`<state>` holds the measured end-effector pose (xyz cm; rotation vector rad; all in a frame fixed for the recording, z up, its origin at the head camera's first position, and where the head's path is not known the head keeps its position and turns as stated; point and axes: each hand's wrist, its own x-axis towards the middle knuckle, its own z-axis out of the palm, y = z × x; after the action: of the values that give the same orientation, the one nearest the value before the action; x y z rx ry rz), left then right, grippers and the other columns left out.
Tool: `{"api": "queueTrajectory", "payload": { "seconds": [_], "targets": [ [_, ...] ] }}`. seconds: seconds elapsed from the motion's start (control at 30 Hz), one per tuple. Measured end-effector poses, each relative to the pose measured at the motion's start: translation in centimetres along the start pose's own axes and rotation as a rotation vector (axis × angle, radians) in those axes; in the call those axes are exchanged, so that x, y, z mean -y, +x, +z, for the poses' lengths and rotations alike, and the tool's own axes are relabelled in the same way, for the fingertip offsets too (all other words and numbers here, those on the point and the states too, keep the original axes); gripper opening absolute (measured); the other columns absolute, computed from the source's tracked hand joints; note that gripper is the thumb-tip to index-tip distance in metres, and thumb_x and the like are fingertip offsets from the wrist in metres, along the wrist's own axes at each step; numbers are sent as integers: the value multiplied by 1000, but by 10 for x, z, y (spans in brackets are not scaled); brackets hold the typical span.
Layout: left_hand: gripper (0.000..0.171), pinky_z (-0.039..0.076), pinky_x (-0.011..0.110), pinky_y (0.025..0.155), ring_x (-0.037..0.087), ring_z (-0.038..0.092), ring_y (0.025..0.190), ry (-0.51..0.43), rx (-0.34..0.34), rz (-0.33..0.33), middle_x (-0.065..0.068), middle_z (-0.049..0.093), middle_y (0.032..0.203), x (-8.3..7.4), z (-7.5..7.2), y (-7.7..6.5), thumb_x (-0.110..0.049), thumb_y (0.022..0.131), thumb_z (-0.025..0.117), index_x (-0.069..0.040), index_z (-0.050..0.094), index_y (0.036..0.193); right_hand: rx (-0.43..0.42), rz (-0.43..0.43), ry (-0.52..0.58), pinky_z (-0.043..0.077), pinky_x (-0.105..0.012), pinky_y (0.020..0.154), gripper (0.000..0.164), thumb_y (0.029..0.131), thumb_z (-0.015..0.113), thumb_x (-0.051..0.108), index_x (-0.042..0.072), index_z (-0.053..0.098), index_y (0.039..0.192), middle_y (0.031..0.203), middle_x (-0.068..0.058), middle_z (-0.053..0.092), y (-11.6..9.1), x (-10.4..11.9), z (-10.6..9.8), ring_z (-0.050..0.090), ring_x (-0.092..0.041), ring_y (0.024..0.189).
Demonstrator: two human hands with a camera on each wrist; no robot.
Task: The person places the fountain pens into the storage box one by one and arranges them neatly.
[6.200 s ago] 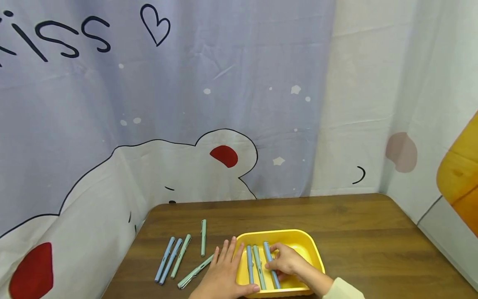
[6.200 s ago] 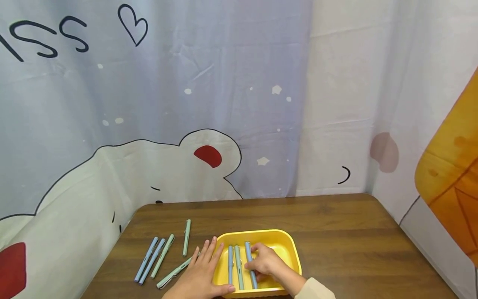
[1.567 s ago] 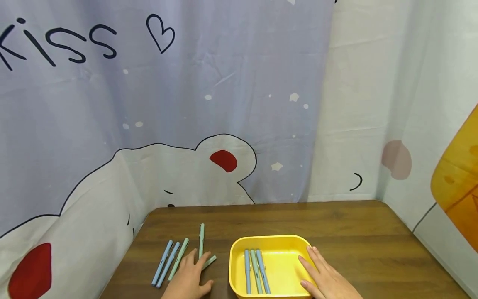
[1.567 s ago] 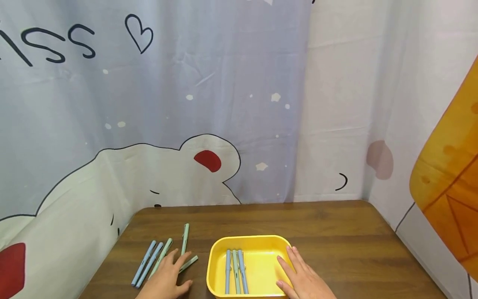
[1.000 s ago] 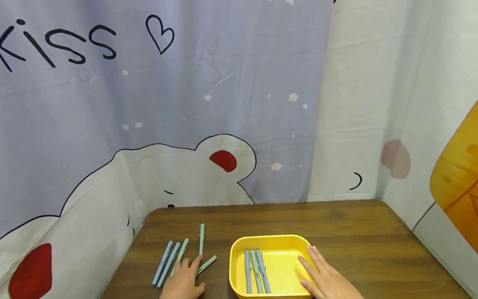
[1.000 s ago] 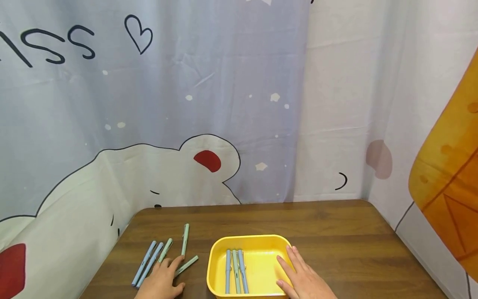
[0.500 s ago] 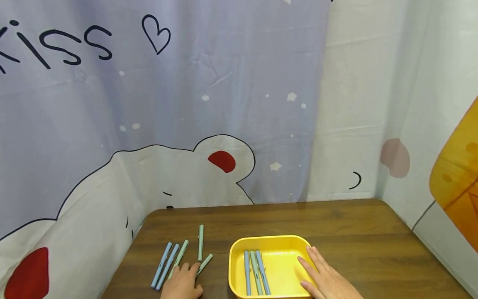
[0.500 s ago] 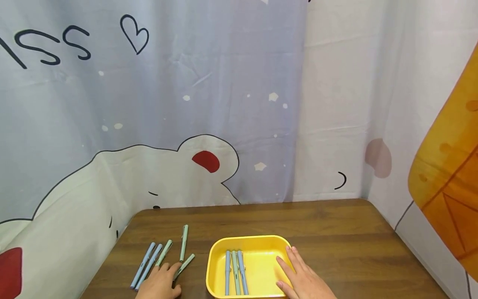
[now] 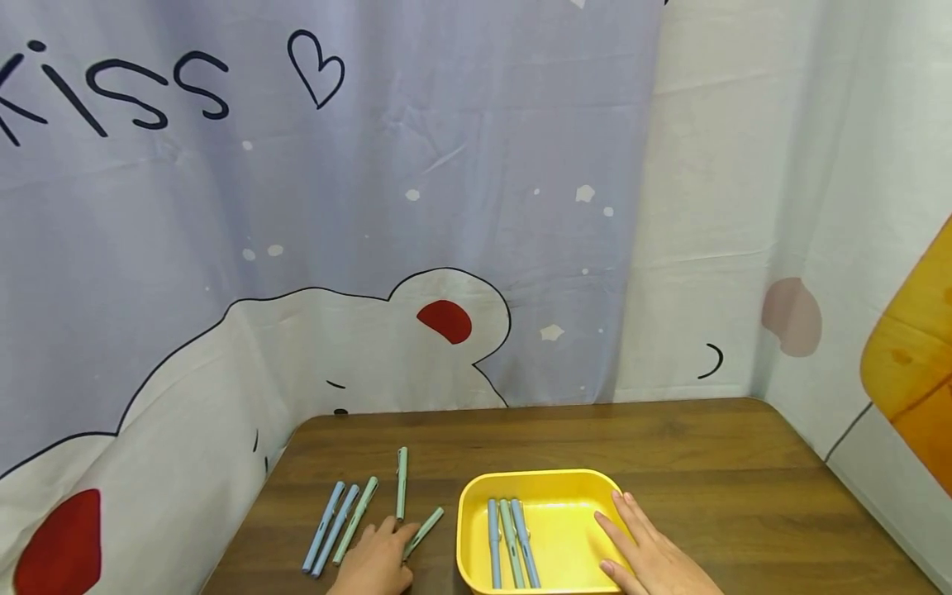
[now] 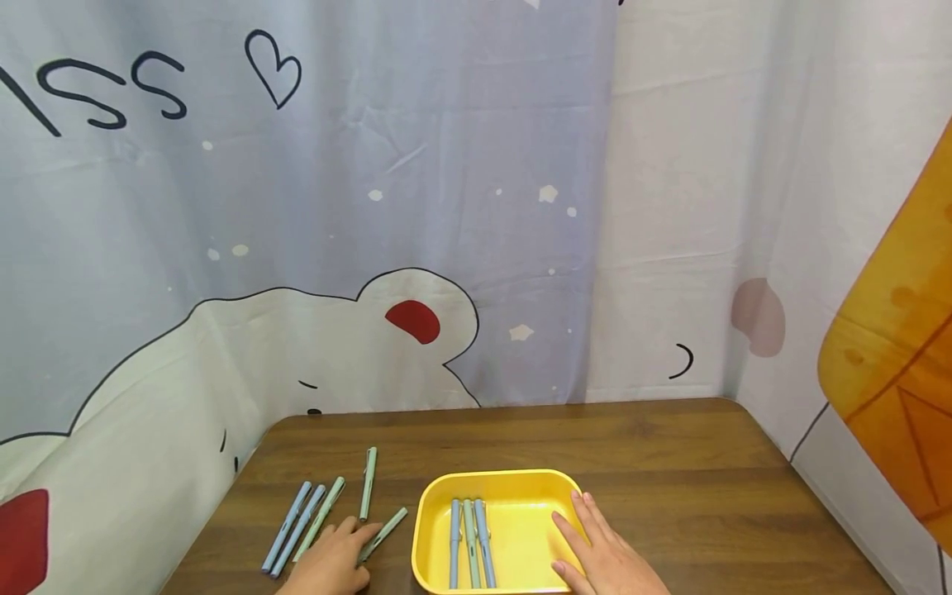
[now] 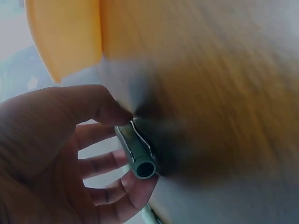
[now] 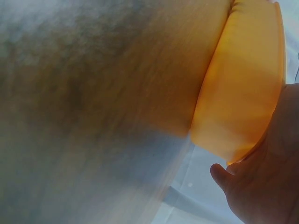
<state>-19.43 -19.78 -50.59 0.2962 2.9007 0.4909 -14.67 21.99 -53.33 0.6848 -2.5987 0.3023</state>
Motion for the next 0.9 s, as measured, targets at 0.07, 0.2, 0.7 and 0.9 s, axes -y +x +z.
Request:
{"api": "queueTrajectory", "payload": {
  "seconds": [0.07,0.2,0.7,0.9],
  "targets": [
    [61,49,52,61,38,56,97,12,0,15,18,58,129,-2,1,2,2,73,70,-11,65,133,0,6,4,57,-50,87,57,99,64,42,13,54,147,154,-21,44,0,0,0,-16,7,148],
    [56,52,58,68,43,58,104,42,12,36,19,58,132,-6,1,6,3,79,73,-11,66,132,-8,24,25,57,-50,88,57,98,65,42,14,54,147,154,-19,45,0,1,0,-13,9,148],
    [39,55,58,69,38,62,97,187,-87,79,12,68,108,-4,0,6,9,81,77,-12,72,114,15,39,69,57,-51,88,58,99,64,41,13,52,149,156,-19,42,0,2,0,-13,10,147],
    [32,52,45,60,32,59,92,297,-185,211,8,64,101,4,0,-1,2,80,80,-13,73,107,19,40,88,57,-52,86,58,99,63,41,12,53,148,156,-20,42,-1,2,0,-13,10,147]
  ]
}}
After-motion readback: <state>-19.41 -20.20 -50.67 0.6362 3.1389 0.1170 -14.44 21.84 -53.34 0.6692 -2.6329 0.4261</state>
